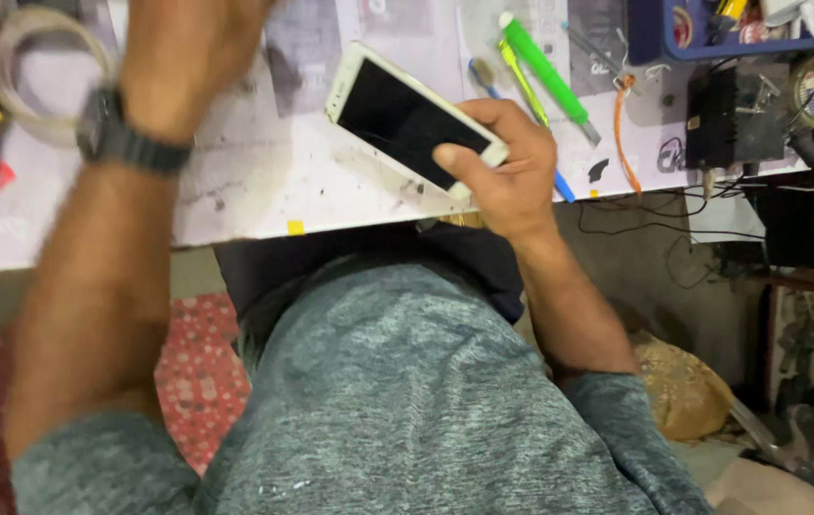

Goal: The person uses a green-handled screwdriver to secure internal components of a disassembled smartphone. They then attach the back cover, aligning it with the frame, and press the edges to ensure a proper seal. Finally, they inspect the reassembled device by turning it over and checking the screen and sides.

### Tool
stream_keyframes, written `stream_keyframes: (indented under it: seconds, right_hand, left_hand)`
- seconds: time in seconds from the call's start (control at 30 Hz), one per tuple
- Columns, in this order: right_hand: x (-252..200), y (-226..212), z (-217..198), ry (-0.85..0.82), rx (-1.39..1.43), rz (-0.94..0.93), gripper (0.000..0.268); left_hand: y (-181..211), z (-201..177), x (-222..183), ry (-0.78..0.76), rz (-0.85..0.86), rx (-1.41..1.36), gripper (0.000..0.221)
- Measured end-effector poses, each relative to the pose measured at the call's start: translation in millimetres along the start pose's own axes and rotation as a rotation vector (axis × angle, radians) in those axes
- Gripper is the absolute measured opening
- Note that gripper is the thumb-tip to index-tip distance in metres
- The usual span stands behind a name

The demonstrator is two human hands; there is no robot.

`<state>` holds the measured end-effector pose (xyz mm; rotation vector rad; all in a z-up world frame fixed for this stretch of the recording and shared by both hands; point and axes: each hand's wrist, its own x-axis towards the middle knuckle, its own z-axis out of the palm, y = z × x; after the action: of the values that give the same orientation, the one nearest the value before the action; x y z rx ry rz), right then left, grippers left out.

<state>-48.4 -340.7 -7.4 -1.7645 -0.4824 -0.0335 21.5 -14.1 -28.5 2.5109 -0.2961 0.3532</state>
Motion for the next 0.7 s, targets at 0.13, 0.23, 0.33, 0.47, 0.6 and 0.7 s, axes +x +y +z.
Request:
stream_keyframes:
  seconds: [0.13,0.23,0.33,0.47,0.6,0.7]
  right_hand:
    - [9.6,11.5,-7.6,0.164,0.807,0.349,0.037]
    - [9.7,19.5,-13.4,0.102,1.015,0.429,0.041]
    - [10.4,26.1,-10.2,0.072,1.122,0.472,0.052]
    - [8.0,28.7,3.4,0.032,1.22,0.468,0.064]
    - [5.3,28.7,15.7,0.02,1.224,0.455,0.067]
    - [4.5,28.9,21.0,0.017,1.211,0.436,0.066]
  left_hand:
    - [47.6,-33.6,-17.1,0.198,0.327,-0.077,0.006]
    - [76.4,-44.9,-26.5,0.274,0.454,-0.014,0.012]
    - [92.5,-45.3,-35.0,0.299,0.37,-0.17,0.009]
    - [115.0,-32.3,-44.7,0.275,0.029,-0.823,0.013]
    - [125.6,-20.5,-47.1,0.197,-0.177,-1.18,0.021]
    - [127.7,-14.4,-46.2,0.196,-0.23,-1.082,0.024]
